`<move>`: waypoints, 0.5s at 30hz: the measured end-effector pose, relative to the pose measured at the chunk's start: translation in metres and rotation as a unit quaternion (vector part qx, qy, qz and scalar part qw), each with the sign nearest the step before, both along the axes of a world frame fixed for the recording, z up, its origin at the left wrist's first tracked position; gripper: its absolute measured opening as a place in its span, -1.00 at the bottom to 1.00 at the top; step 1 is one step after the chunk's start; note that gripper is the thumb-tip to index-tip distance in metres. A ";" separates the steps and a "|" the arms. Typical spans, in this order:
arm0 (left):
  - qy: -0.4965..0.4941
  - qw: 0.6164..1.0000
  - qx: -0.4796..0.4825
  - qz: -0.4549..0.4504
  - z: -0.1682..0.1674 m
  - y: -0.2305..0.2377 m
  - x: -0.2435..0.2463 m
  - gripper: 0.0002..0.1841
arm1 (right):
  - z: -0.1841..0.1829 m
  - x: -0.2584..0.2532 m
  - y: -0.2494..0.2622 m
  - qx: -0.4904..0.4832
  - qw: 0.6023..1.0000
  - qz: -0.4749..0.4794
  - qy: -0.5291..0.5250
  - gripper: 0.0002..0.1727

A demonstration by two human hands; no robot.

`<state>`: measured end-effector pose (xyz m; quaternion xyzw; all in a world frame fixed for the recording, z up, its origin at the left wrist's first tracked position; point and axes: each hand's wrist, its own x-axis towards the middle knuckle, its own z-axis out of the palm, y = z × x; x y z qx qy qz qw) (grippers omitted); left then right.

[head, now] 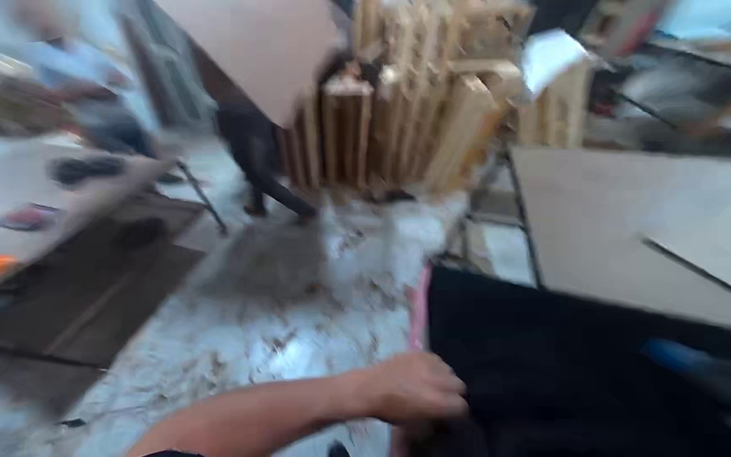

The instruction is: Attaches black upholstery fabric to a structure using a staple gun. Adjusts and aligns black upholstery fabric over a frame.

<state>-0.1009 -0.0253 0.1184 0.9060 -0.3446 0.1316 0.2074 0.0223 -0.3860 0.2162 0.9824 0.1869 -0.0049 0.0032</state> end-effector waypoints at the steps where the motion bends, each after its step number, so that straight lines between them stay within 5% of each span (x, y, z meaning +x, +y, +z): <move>1: 0.029 0.999 -0.017 -0.024 -0.016 0.009 0.005 -0.95 | -0.040 0.020 -0.073 0.058 0.994 0.073 -0.061 -0.54; 3: 0.066 0.995 -0.063 -0.049 -0.052 0.023 0.009 -0.89 | -0.067 0.032 -0.139 0.084 0.986 0.103 -0.100 -0.42; 6: 0.076 0.989 -0.123 -0.033 -0.078 0.020 0.001 -0.85 | -0.056 0.020 -0.150 0.054 0.993 0.064 -0.085 -0.40; 12: 0.172 0.972 -0.148 -0.058 -0.068 0.025 0.012 -0.67 | -0.038 0.009 -0.155 0.040 0.994 0.035 -0.097 -0.43; 15: 0.094 0.980 -0.155 -0.083 -0.081 0.030 0.018 -0.75 | -0.043 0.013 -0.152 0.042 0.993 0.030 -0.109 -0.46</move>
